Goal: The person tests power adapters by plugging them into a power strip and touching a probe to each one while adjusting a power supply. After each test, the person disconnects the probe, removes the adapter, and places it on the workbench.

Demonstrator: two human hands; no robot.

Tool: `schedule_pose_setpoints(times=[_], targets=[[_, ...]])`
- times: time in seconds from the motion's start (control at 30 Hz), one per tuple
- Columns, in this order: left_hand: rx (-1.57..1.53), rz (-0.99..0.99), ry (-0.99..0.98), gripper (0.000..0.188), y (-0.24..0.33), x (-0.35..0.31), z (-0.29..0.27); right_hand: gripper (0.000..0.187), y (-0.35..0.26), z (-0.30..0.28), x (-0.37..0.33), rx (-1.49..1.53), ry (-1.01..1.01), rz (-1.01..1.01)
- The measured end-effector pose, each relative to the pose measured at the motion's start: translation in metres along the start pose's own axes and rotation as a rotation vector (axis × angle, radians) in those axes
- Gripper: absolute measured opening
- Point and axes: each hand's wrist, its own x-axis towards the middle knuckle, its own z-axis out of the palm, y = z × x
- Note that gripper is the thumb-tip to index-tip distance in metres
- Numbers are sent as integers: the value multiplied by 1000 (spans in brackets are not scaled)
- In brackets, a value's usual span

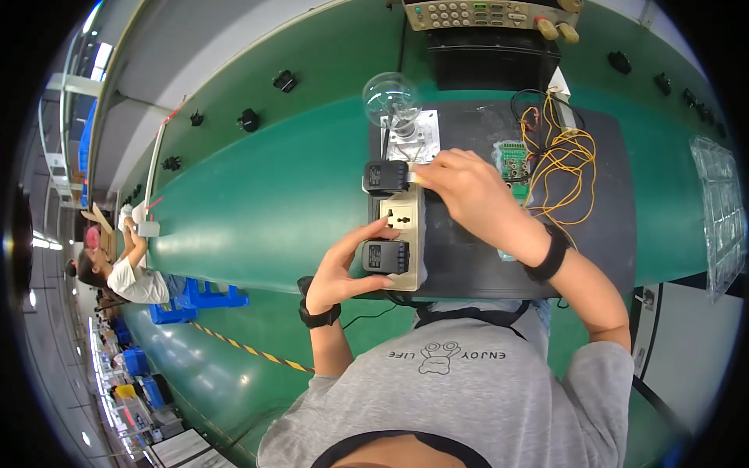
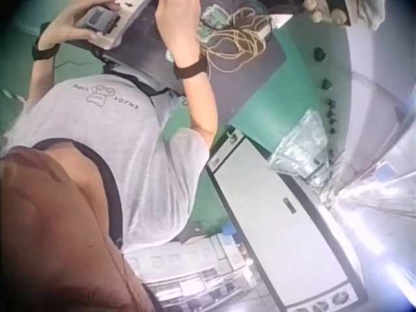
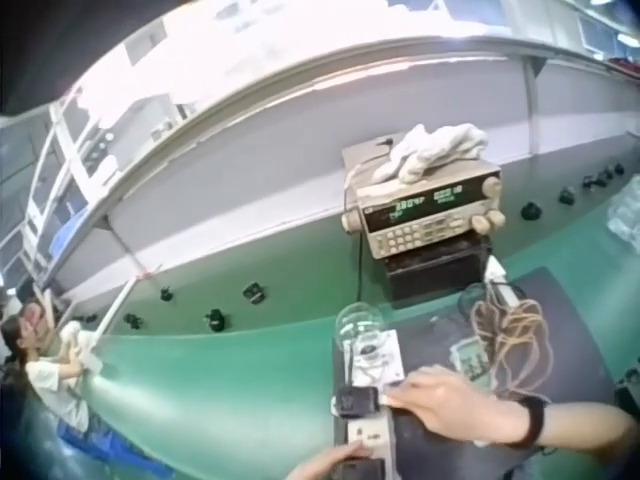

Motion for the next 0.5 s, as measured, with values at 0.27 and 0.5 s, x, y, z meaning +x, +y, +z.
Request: schedule_pose_setpoints(times=[0.27, 0.5], targets=[[-6, 50, 94, 89, -10, 6, 2, 30, -7, -8, -3, -192, 1, 44], [-613, 542, 389, 79, -9, 3, -9, 34, 2, -61, -50, -320, 206, 90]])
